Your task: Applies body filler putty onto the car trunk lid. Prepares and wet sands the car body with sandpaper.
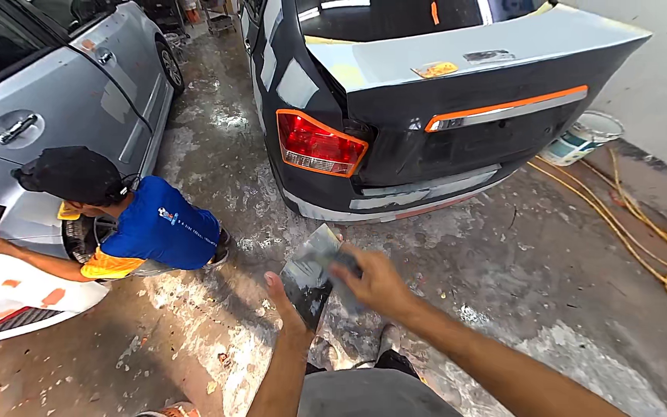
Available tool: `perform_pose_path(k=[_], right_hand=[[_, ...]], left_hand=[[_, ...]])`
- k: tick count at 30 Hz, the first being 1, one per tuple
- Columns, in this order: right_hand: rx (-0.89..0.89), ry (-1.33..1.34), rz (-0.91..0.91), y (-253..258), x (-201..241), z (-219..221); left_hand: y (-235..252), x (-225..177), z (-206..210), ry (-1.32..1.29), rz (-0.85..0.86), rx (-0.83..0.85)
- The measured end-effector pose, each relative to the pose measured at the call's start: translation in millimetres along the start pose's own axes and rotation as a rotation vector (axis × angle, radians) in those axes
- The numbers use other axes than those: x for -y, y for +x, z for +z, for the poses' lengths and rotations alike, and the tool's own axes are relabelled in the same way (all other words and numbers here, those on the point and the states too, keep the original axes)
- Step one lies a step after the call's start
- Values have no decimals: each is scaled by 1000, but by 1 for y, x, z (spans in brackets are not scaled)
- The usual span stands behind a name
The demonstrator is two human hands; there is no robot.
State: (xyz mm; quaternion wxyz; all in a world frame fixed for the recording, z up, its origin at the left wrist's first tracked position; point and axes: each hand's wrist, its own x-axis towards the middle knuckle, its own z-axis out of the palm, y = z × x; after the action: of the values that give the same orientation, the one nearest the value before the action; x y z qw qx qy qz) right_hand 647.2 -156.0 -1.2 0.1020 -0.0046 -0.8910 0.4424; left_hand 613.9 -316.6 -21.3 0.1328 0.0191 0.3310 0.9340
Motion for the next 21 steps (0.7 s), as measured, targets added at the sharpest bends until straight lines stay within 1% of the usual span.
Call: perform_pose_path(k=[2, 3, 5, 6, 9, 12, 13, 16, 18, 20, 21], right_hand=[[-76, -3, 16, 6, -3, -5], [-71, 8, -6, 2, 2, 0], [2, 15, -50, -11, 8, 13], [17, 5, -39, -8, 5, 9], [-82, -25, 30, 4, -4, -5], [-25, -17, -14, -11, -1, 6], [-26, -12, -11, -10, -4, 4], [-131, -14, 31, -5, -7, 2], [-101, 6, -10, -14, 1, 11], [-67, -9, -14, -13, 0, 5], [-91, -24, 6, -7, -2, -2]], left_hand=[[-3, 1, 2, 15, 15, 34], [-1, 1, 2, -6, 4, 38], [2, 0, 2, -29, -26, 1], [4, 0, 2, -26, -30, -14], [0, 0, 4, -20, -22, -31], [6, -2, 1, -56, -24, -18], [8, -2, 1, -63, -15, -4], [8, -2, 6, -85, 11, 78], [12, -3, 7, -99, -13, 138], [11, -3, 6, -90, -11, 118], [9, -3, 6, -78, 0, 114]])
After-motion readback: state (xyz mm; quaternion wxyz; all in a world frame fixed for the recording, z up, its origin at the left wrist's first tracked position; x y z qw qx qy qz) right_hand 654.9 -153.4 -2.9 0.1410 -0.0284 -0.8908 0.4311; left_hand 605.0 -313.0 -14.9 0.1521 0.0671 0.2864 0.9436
